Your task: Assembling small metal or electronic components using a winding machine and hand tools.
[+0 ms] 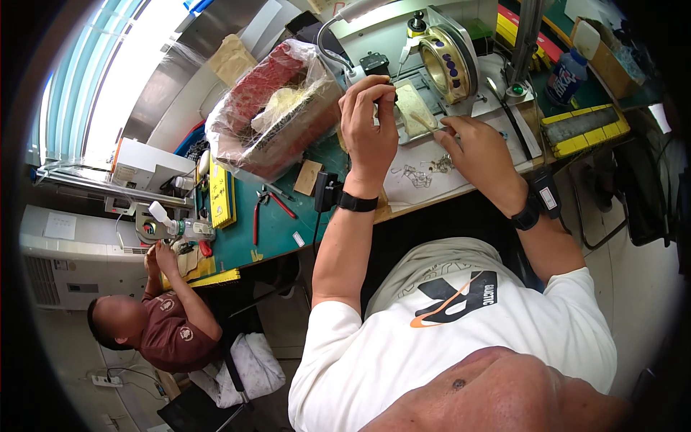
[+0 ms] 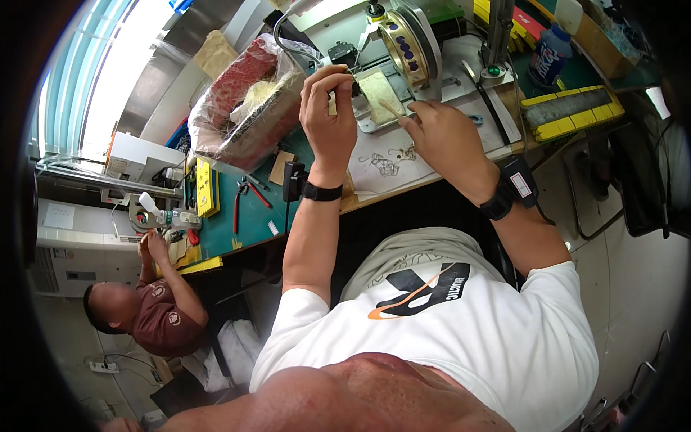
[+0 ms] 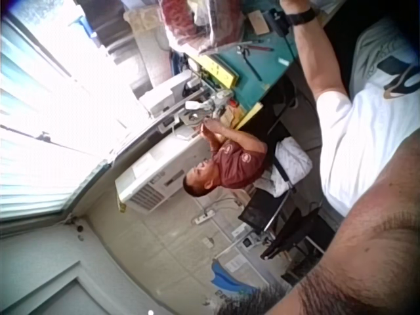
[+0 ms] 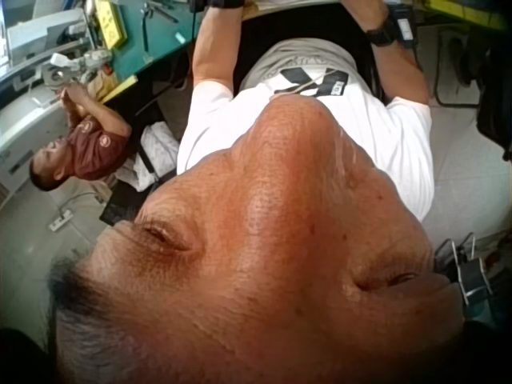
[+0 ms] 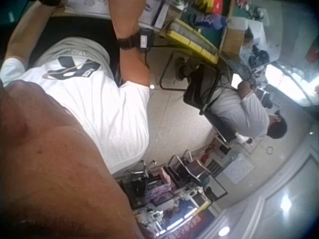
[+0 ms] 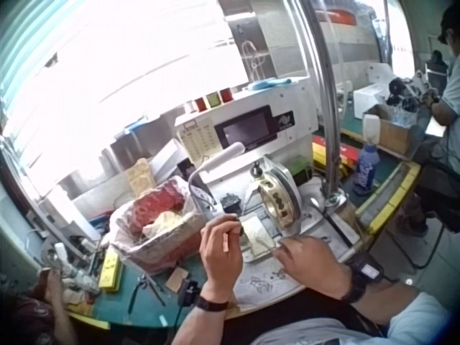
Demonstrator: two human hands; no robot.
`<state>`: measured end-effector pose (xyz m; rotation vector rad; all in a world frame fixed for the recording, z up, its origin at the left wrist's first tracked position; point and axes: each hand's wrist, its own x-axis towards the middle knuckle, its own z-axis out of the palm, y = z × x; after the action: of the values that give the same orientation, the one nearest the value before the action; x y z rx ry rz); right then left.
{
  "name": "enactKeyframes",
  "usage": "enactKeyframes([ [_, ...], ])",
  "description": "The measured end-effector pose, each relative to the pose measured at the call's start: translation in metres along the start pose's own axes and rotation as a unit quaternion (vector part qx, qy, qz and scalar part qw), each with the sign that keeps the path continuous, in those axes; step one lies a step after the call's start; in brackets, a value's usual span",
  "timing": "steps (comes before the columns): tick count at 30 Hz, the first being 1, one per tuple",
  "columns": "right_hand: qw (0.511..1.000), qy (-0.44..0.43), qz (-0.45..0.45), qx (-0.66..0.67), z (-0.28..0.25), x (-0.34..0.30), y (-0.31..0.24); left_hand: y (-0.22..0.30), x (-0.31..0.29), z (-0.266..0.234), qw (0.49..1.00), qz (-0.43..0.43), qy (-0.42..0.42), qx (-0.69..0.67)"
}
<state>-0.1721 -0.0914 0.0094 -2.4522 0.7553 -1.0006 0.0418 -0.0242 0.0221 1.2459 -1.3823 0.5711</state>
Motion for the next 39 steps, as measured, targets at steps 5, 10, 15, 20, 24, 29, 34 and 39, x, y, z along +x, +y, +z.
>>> enactKeyframes([
  [5, 0.997, 0.064, -0.004, -0.05, -0.023, -0.004, 0.02, 0.001, 0.0, -0.002, 1.0, 0.0, 0.005, -0.003],
  [10, 0.964, 0.14, 0.0, -0.228, -0.05, 0.001, 0.075, 0.001, 0.001, 0.001, 1.0, 0.008, 0.012, -0.012],
  [15, 0.923, 0.012, 0.0, -0.384, -0.056, -0.01, 0.102, 0.0, 0.0, 0.001, 1.0, 0.004, 0.015, -0.015],
  [20, 0.937, 0.003, 0.009, -0.35, -0.06, -0.005, 0.101, -0.002, 0.0, -0.001, 1.0, -0.008, 0.015, -0.022],
  [24, 0.95, 0.03, -0.001, -0.311, -0.059, -0.007, 0.108, 0.001, 0.002, -0.002, 1.0, -0.017, 0.011, -0.024],
  [29, 0.977, 0.092, 0.006, -0.194, -0.065, -0.004, 0.117, 0.0, 0.001, 0.0, 0.999, -0.022, 0.014, -0.036],
  [34, 0.975, 0.146, 0.011, -0.166, -0.084, 0.006, 0.111, 0.001, 0.001, -0.003, 0.999, -0.02, 0.011, -0.024],
  [39, 0.94, 0.236, -0.014, -0.248, -0.095, 0.016, 0.098, 0.001, 0.0, -0.004, 1.0, -0.019, 0.011, -0.019],
])
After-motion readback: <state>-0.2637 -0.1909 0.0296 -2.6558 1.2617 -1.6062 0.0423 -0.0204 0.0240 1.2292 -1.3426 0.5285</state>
